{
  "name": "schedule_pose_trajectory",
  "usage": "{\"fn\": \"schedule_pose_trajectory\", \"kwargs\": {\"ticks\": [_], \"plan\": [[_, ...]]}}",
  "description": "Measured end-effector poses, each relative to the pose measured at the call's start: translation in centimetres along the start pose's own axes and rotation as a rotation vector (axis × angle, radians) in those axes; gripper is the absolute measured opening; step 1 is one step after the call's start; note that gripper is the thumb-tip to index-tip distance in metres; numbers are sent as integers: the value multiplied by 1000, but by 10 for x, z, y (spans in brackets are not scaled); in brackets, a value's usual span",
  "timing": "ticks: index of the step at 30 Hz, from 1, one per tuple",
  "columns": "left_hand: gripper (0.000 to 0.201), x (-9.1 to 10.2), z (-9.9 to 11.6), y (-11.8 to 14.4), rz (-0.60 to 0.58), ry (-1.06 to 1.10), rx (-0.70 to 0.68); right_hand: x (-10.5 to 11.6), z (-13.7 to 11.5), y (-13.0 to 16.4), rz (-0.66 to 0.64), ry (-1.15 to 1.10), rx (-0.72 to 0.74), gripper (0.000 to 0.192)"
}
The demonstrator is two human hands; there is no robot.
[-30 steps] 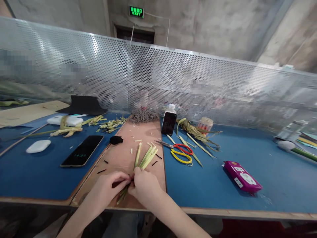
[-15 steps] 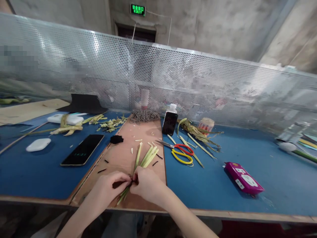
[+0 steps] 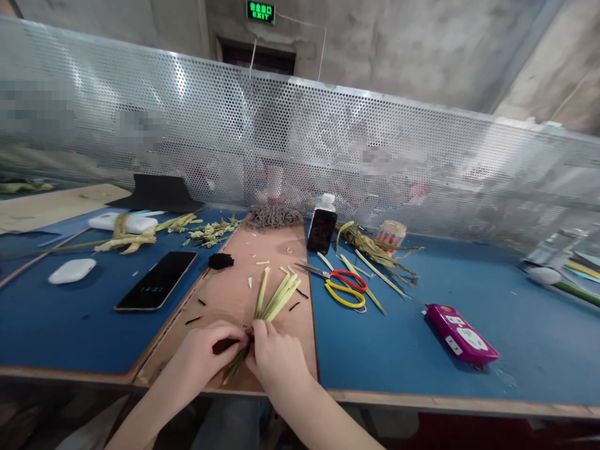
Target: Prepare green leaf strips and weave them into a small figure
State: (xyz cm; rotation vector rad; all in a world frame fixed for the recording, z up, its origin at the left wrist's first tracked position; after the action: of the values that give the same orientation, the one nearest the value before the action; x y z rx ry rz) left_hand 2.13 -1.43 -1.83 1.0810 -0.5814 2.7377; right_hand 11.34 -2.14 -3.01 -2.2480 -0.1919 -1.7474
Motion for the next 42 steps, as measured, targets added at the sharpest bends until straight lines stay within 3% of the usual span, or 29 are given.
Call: {"fn": "schedule_pose_trajectory", "kwargs": {"ticks": [5, 12, 18, 22, 28, 42], "plan": [[18, 0, -1, 0, 13, 4, -7, -3, -4, 5, 73, -20, 76, 25], [17, 1, 3, 0, 40, 31, -50, -6, 13, 2, 1, -108, -66, 21], [16, 0, 5, -1, 50, 38, -82, -8, 21, -8, -5, -372, -34, 19], [17, 0, 5, 0, 52, 45, -85, -2, 20, -12, -105, -597, 21, 11], [16, 0, 6, -1, 40, 48, -84, -8, 22, -11, -333, -758, -34, 9], [14, 1, 4, 0, 32, 42, -55, 1, 23, -7, -286, -799, -40, 6]]}}
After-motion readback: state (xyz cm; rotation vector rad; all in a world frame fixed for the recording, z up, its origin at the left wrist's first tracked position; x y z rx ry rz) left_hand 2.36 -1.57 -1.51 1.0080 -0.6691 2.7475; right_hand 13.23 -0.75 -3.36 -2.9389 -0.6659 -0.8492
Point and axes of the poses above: each hand's wrist, its own y-axis away from the middle knuckle, its own x-axis out of the back of the hand, z = x × y, the point moved 10 cm from there along -y, towards the middle knuckle, and after that the axes turned 5 degrees about z, right-handed, at the moved point
